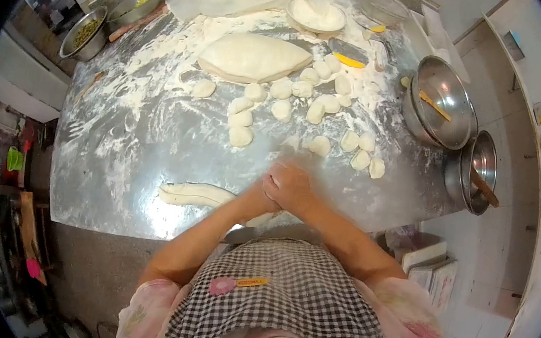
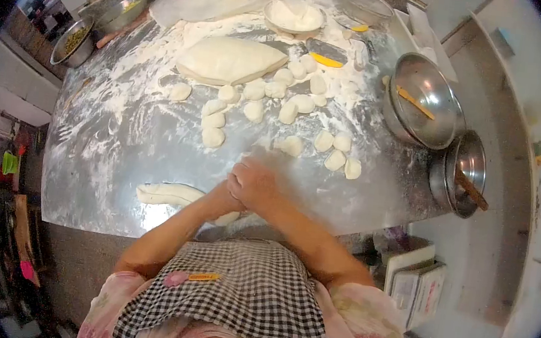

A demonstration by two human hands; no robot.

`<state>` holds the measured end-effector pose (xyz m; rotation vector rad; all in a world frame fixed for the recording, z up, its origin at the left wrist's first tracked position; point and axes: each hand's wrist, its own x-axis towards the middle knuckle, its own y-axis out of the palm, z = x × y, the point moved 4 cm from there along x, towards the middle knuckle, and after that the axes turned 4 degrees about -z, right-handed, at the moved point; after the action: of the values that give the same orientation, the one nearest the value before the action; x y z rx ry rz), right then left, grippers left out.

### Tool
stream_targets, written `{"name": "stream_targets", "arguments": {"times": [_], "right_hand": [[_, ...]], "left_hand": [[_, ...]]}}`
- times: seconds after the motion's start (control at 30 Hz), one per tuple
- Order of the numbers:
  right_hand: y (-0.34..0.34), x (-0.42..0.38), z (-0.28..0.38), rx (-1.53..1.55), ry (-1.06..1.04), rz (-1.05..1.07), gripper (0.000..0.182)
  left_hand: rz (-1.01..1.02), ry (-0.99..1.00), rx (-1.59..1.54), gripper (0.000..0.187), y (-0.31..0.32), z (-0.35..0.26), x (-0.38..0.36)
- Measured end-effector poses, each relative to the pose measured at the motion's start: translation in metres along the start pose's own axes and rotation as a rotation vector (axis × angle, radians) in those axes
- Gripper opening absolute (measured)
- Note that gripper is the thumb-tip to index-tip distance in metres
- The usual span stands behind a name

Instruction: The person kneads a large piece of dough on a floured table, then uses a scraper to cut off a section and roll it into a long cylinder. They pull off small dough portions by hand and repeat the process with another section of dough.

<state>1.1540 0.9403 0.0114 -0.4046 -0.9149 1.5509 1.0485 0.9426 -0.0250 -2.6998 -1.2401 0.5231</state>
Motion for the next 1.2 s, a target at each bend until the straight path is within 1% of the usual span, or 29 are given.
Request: {"name": "stream_targets", "arguments": {"times": [0.03,0.07,0.13,0.2,0.23,0.27,0.3,0.37,0.4,0.47,0.57,0.6,0.67,0.7,0.77,0.8,0.9,0.93,0.97,1.0,1.03,1.07,1.1,1.17,1.2], "right_hand": [[0.002,0.008,0.002,-0.150,-0.008,0.033,0.011],[0.004,0.020,0.000,-0.301,-0.022,0.067,0.011],[0.057,0.038,-0.074,-0.560,-0.461,-0.013,0.011],[0.038,0.057,-0.100,-0.603,-0.169,0.072,0.016],[0.019,0.067,-0.094,-0.432,-0.110,-0.004,0.018],[0.003,0.068,-0.086,-0.257,-0.042,-0.076,0.020],[-0.003,0.053,-0.080,-0.079,0.057,-0.134,0.022],[0.026,0.003,-0.079,0.094,0.049,0.002,0.020],[0.036,-0.010,-0.080,0.178,0.039,0.063,0.021],[0.027,0.001,-0.066,0.175,0.098,0.092,0.020],[0.008,0.018,-0.015,0.193,0.194,0.154,0.019],[0.006,0.023,-0.005,0.196,0.219,0.173,0.019],[0.003,0.022,0.028,0.126,-0.204,0.007,0.015],[0.002,0.018,0.043,0.088,-0.419,-0.074,0.014],[0.027,0.010,0.027,0.086,-0.209,-0.079,0.012],[0.043,0.007,0.016,0.090,-0.099,-0.080,0.012],[0.057,0.024,-0.009,-0.227,-0.099,-0.133,0.013],[0.064,0.038,-0.035,-0.322,-0.100,-0.063,0.013],[0.067,0.046,-0.057,-0.418,-0.100,0.007,0.014],[0.058,0.038,-0.060,-0.381,-0.085,-0.061,0.016],[0.042,0.048,-0.061,-0.352,-0.098,-0.143,0.018],[0.033,0.058,-0.060,-0.319,-0.109,-0.225,0.021],[0.035,0.048,-0.066,0.037,0.200,-0.169,0.024],[0.056,0.000,-0.066,0.748,0.816,-0.050,0.029],[0.072,-0.021,-0.065,0.815,0.916,-0.054,0.031]], "left_hand": [[-0.076,0.084,0.016,0.037,0.001,0.003,-0.004],[-0.033,0.134,0.066,0.037,0.001,0.007,-0.005],[0.059,0.220,0.157,0.039,-0.005,-0.003,-0.015],[0.106,0.193,0.244,0.043,0.000,-0.047,-0.022],[0.099,0.200,0.296,0.045,-0.002,-0.063,-0.015],[-0.109,0.318,0.220,0.043,0.001,-0.040,-0.006],[-0.194,0.304,0.336,0.045,-0.001,-0.027,-0.004],[-0.356,0.277,0.567,0.050,-0.003,-0.008,-0.003],[-0.399,0.314,0.601,0.051,0.000,0.008,-0.005],[-0.488,0.406,0.687,0.053,-0.001,0.033,-0.008],[-0.208,-0.040,0.310,0.049,-0.030,-0.001,-0.008],[-0.117,-0.084,0.159,0.047,-0.035,0.001,-0.005],[0.068,-0.173,-0.145,0.042,-0.045,0.006,-0.006],[0.063,-0.109,-0.137,0.042,-0.045,0.005,-0.008],[0.050,0.006,-0.123,0.043,-0.036,0.014,-0.026],[-0.116,0.050,0.045,0.044,-0.020,0.034,-0.027],[0.012,-0.175,0.215,0.035,-0.019,0.035,-0.035],[0.027,0.148,0.198,0.031,-0.018,0.032,-0.040],[0.042,0.203,0.215,0.031,-0.015,0.016,-0.044],[0.053,0.259,0.229,0.032,-0.012,-0.014,-0.046],[0.039,0.333,0.255,0.032,-0.016,-0.034,-0.039],[-0.067,0.340,0.240,0.049,-0.017,-0.016,-0.027],[-0.163,0.340,0.345,0.055,-0.019,-0.006,-0.023],[-0.351,0.339,0.543,0.067,-0.022,0.015,-0.021],[-0.422,0.444,0.743,0.077,-0.019,0.034,-0.025]]}}
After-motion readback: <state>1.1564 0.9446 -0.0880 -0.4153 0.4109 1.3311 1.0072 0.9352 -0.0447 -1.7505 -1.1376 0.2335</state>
